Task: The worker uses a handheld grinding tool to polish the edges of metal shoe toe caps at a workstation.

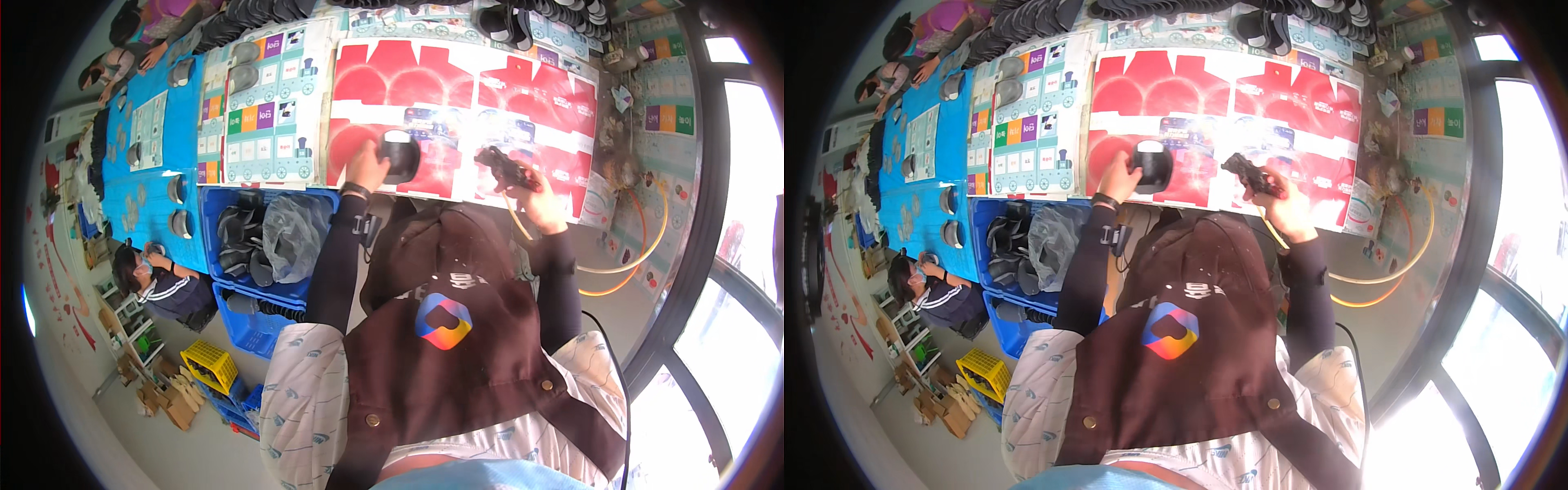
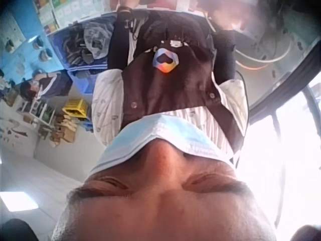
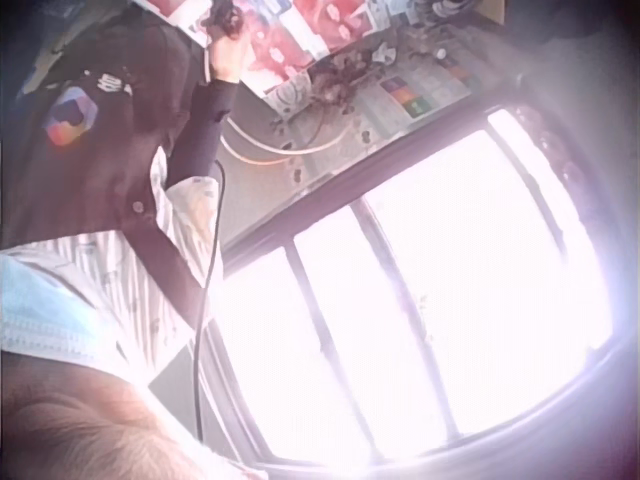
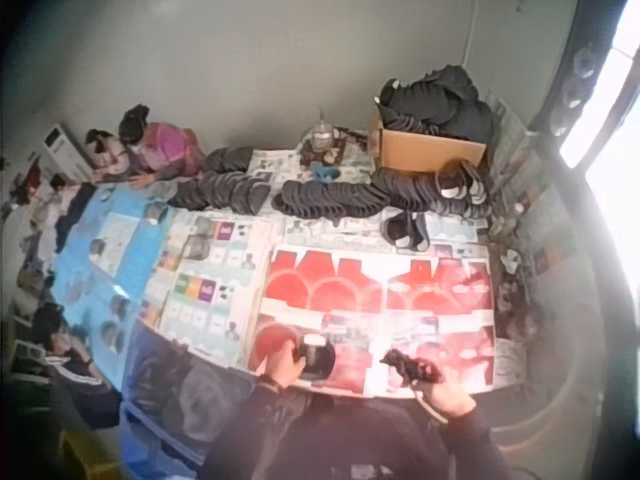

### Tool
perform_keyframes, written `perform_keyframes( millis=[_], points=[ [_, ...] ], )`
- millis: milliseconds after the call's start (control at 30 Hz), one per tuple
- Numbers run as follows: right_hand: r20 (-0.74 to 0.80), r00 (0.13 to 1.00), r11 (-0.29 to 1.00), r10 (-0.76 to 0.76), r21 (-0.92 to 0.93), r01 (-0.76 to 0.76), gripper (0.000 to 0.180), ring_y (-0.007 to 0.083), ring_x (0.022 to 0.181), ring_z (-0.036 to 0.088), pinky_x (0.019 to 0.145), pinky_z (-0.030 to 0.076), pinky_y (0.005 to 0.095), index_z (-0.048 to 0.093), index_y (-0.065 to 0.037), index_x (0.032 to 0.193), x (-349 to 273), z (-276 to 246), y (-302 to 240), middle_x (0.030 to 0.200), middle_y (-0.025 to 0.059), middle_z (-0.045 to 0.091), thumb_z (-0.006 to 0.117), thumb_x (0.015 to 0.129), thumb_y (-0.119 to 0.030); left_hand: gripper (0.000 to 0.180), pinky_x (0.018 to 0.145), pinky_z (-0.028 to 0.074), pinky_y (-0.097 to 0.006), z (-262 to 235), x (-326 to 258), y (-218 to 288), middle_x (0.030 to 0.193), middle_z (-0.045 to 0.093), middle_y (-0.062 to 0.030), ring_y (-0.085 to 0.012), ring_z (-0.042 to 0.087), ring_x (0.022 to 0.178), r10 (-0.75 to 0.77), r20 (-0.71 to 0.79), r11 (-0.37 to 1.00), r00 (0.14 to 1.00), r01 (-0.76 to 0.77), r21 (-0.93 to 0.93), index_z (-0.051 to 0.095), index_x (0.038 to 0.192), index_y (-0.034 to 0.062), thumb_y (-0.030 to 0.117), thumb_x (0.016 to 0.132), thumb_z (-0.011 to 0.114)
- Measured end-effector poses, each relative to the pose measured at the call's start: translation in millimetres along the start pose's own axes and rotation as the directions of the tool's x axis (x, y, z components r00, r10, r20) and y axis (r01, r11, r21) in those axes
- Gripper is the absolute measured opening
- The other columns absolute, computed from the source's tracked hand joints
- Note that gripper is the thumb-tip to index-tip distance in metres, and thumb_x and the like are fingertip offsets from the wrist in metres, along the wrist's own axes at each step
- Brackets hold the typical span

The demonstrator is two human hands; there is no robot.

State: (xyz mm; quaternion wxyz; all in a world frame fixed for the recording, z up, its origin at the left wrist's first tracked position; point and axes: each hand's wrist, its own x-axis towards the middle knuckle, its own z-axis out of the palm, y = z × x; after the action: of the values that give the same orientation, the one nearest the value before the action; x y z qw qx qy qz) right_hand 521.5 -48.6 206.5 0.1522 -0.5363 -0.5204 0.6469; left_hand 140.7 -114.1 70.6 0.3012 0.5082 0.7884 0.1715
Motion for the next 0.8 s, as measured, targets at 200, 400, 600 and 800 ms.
perform_keyframes(
  millis=[200, 400, 600, 800],
  points=[
    [-0.011, 1.000, 0.985, -0.003, -0.174, 0.001, 0.050, 0.0264, 0.092, 0.068, 0.082, 0.051, 0.0370, 0.062, -0.010, 0.128, 32.4, 36.9, 7.5, 0.100, 0.0146, 0.072, 0.071, 0.082, -0.027, 0.047, 0.086, 0.050, -0.044, 85.7, 24.2, 14.6, 0.101, 0.064, -0.0195, -0.0377, 0.062, 0.095, -0.052, 0.041, 0.962, 0.998, 0.061, -0.266, 0.057, 0.109, -0.0006, 0.019, 0.073, 0.081],
    [0.060, 0.997, 0.862, -0.055, -0.502, 0.078, 0.041, 0.0418, 0.101, 0.064, 0.088, 0.050, 0.0460, 0.064, -0.006, 0.121, 51.9, 66.0, -28.9, 0.106, 0.0253, 0.067, 0.059, 0.082, -0.017, 0.046, 0.086, 0.053, -0.038, 107.4, 41.3, -15.4, 0.104, 0.071, -0.0151, -0.0282, 0.069, 0.096, 0.091, 0.093, 0.896, 0.991, -0.041, -0.443, 0.063, 0.115, 0.0001, 0.027, 0.080, 0.076],
    [-0.088, 0.971, 0.835, -0.224, -0.532, 0.144, 0.020, 0.0447, 0.081, 0.064, 0.069, 0.049, 0.0516, 0.066, -0.006, 0.097, 53.6, 73.0, -33.5, 0.083, 0.0256, 0.065, 0.053, 0.084, -0.013, 0.041, 0.083, 0.053, -0.036, 88.2, 34.2, -9.8, 0.105, 0.072, -0.0192, -0.0284, 0.070, 0.097, -0.041, 0.184, 0.866, 0.982, 0.127, -0.484, 0.065, 0.115, -0.0034, 0.030, 0.092, 0.066],
    [0.003, 0.988, 0.853, -0.153, -0.505, 0.133, 0.020, 0.0456, 0.084, 0.063, 0.071, 0.050, 0.0483, 0.065, -0.006, 0.100, 63.4, 74.8, -32.6, 0.088, 0.0255, 0.065, 0.056, 0.086, -0.017, 0.039, 0.076, 0.054, -0.030, 74.3, 27.5, -2.9, 0.105, 0.071, -0.0129, -0.0156, 0.069, 0.089, -0.052, 0.192, 0.875, 0.980, 0.137, -0.464, 0.061, 0.122, -0.0046, 0.026, 0.098, 0.061]
  ],
)
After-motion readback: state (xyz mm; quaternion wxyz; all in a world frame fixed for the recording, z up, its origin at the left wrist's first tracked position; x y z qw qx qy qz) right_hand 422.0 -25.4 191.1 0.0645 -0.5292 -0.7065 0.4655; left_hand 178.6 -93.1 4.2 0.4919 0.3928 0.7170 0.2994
